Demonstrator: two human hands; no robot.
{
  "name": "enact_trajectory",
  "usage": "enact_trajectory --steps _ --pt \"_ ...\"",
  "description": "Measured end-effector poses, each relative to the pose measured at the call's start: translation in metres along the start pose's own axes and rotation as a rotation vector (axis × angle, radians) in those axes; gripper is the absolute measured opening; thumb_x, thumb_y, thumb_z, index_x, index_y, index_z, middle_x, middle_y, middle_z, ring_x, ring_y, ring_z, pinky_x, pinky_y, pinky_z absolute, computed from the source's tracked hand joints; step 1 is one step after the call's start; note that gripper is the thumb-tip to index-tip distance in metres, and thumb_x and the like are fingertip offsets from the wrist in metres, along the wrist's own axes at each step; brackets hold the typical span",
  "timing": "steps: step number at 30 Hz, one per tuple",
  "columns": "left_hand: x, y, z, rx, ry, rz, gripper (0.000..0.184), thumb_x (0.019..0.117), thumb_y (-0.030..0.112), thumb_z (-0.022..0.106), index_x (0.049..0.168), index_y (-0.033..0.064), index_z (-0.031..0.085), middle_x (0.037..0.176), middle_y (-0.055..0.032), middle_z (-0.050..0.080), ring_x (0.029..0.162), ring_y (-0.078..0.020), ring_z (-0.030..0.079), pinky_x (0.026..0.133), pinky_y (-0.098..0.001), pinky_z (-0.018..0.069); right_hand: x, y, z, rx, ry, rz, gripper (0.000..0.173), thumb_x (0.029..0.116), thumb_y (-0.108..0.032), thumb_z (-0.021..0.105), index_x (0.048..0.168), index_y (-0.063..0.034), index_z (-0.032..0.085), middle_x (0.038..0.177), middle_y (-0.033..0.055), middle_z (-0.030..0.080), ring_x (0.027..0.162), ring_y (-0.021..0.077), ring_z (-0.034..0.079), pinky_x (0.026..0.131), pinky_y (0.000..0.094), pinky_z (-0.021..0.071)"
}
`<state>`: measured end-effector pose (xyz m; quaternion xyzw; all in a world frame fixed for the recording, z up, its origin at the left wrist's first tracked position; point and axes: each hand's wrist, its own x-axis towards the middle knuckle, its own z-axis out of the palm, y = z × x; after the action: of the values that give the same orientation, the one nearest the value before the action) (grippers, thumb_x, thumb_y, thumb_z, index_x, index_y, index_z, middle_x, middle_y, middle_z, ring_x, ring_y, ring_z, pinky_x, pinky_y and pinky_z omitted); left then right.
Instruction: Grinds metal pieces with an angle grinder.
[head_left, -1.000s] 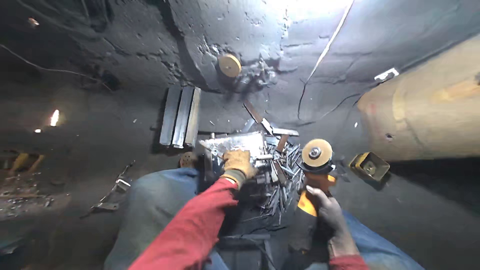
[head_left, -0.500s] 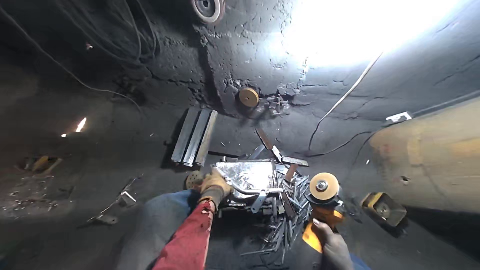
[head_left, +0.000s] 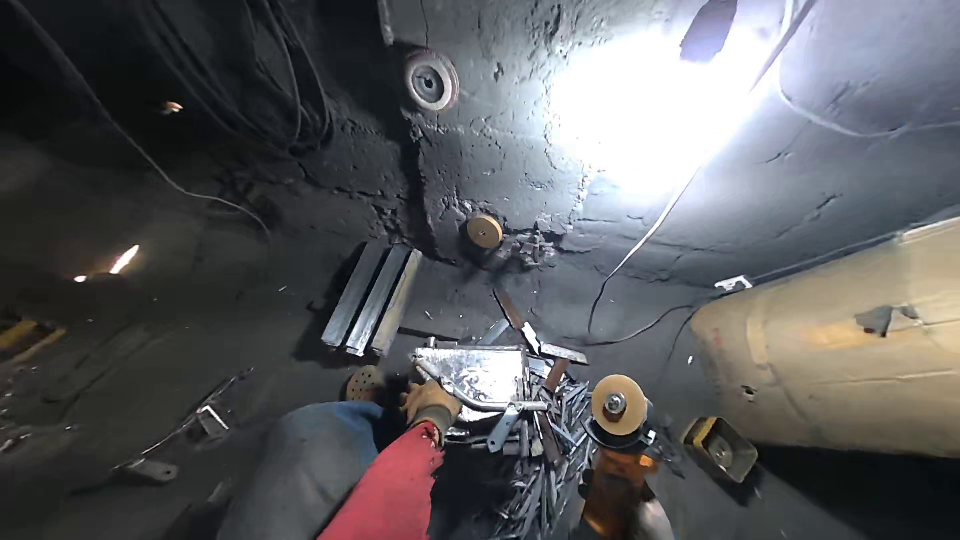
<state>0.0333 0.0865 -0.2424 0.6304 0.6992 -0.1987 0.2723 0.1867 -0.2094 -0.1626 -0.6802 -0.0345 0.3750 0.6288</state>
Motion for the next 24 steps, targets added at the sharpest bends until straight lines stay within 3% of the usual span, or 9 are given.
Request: enact_trajectory --steps 4,8,12,15,20,24 --pt "-0.030 0.021 -0.018 -0.387 -0.003 0.201 0.070 0.0804 0.027 0.081 0.140 0.0013 0.054 0.131 -0.0239 0.064 0.124 -0.0385 0.062 0.105 -0.0594 0.0499 -0.006 -0.029 0.009 -0.158 0.073 -0.019 0.044 0.0873 -0.013 0.069 0.124 0.0071 0.056 0.090 0.0096 0.072 0.079 0.0142 0.072 0.074 0.0354 0.0635" --pt "-0.050 0.029 -0.057 -0.384 0.053 0.403 0.060 0.0823 0.027 0.080 0.135 0.0091 0.059 0.119 -0.0200 0.069 0.106 -0.0392 0.069 0.088 -0.0642 0.0555 -0.006 -0.043 0.017 -0.223 0.073 -0.075 0.060 0.0768 -0.022 0.080 0.124 0.0063 0.057 0.091 0.0098 0.074 0.079 0.0157 0.074 0.074 0.0356 0.0646" --pt "-0.069 0.017 -0.126 -0.254 0.151 0.527 0.058 0.0834 0.031 0.081 0.136 0.0179 0.062 0.128 -0.0141 0.066 0.111 -0.0360 0.067 0.090 -0.0650 0.0553 0.005 -0.024 0.021 -0.351 0.065 -0.008 0.056 0.0763 -0.025 0.085 0.119 0.0046 0.064 0.090 0.0131 0.075 0.078 0.0213 0.074 0.075 0.0424 0.0643" --pt "-0.076 0.003 -0.156 -0.070 0.226 0.568 0.050 0.0866 0.034 0.077 0.133 0.0223 0.064 0.124 -0.0093 0.068 0.107 -0.0326 0.069 0.086 -0.0621 0.0564 0.018 0.002 0.027 -0.482 0.021 0.045 0.063 0.0731 -0.029 0.089 0.122 0.0032 0.064 0.093 0.0144 0.074 0.083 0.0237 0.073 0.080 0.0469 0.0614" --pt "-0.071 -0.007 -0.152 0.058 0.249 0.573 0.057 0.0822 0.034 0.081 0.135 0.0208 0.062 0.125 -0.0126 0.068 0.111 -0.0375 0.067 0.086 -0.0651 0.0552 0.033 0.028 0.044 -0.718 -0.115 0.132 0.061 0.0730 -0.031 0.088 0.120 -0.0003 0.066 0.095 0.0140 0.074 0.086 0.0257 0.072 0.082 0.0506 0.0592" --pt "-0.079 -0.002 -0.163 0.170 0.159 0.527 0.070 0.0835 0.035 0.081 0.145 0.0191 0.051 0.127 -0.0167 0.066 0.109 -0.0418 0.068 0.084 -0.0679 0.0541 0.041 0.047 0.051 -0.825 -0.204 0.263 0.056 0.0794 -0.034 0.086 0.120 -0.0016 0.066 0.098 0.0146 0.074 0.090 0.0266 0.072 0.085 0.0507 0.0584"
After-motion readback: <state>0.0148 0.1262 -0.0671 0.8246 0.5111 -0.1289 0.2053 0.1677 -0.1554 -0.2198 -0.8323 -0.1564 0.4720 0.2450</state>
